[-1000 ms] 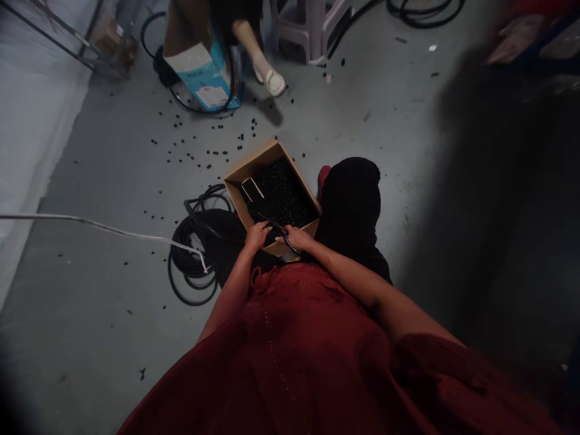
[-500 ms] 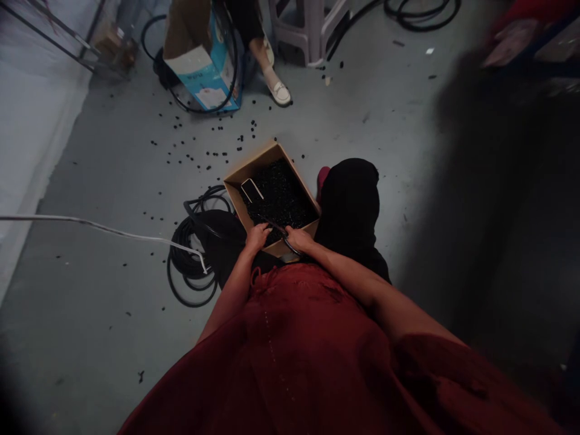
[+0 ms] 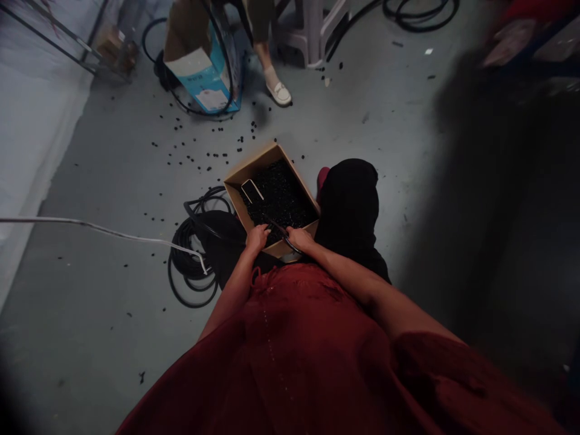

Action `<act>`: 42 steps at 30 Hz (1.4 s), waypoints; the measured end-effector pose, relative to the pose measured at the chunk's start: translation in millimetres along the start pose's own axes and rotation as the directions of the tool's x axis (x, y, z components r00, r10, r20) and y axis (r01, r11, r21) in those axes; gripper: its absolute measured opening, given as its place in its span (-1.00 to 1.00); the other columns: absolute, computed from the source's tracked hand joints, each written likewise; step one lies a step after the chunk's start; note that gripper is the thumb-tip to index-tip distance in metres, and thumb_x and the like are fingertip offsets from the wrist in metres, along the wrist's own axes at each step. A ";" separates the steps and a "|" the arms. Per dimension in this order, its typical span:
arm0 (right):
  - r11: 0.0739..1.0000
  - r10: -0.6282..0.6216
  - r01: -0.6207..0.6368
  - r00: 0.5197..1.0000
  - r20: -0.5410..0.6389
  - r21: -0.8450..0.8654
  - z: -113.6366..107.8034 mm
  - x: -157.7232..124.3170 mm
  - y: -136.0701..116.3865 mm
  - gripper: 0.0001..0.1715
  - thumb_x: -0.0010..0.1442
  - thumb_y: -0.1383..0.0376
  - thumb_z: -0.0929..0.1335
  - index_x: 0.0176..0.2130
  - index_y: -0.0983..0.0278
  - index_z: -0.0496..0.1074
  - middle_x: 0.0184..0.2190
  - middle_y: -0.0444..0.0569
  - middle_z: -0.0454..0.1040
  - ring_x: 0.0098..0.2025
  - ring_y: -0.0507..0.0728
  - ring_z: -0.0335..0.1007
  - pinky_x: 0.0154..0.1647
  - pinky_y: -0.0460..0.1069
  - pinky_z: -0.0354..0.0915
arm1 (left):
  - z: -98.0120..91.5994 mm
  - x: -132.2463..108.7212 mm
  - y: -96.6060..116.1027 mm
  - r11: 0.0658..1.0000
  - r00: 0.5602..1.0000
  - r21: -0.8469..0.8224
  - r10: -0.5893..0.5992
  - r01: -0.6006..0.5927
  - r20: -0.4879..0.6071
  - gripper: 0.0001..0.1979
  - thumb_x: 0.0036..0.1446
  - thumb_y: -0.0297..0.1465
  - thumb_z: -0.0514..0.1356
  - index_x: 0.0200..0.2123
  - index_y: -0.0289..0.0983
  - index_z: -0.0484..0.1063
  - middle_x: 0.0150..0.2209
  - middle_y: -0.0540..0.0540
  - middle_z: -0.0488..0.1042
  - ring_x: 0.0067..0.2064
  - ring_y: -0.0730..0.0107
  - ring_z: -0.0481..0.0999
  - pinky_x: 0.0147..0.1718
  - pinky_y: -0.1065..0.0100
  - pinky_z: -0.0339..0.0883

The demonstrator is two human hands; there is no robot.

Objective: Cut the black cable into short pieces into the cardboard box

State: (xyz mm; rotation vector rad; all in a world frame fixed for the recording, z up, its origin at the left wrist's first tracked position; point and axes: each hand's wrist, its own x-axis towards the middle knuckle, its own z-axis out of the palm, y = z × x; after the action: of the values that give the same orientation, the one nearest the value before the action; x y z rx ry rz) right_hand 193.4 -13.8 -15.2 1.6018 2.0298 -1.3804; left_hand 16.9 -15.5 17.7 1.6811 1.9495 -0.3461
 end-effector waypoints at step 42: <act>0.535 -0.092 0.253 0.966 -0.242 0.806 -3.7 9.5 -2.1 -0.57 -0.11 0.20 0.38 -0.21 0.20 0.20 -0.58 -0.27 0.27 -0.56 0.03 0.25 -0.52 -0.08 0.21 | -34.7 -74.0 24.8 0.967 0.930 -0.129 0.249 -0.221 0.272 -0.61 0.22 -0.29 0.13 0.05 -0.37 0.42 -0.04 -0.31 0.54 -0.03 0.05 0.53 -0.08 0.23 0.35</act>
State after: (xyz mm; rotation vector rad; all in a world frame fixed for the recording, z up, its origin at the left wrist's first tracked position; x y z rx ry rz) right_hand 189.2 -4.7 -18.3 1.8975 1.6942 -2.6711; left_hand 38.9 -54.3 90.5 1.6763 1.5133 -0.3745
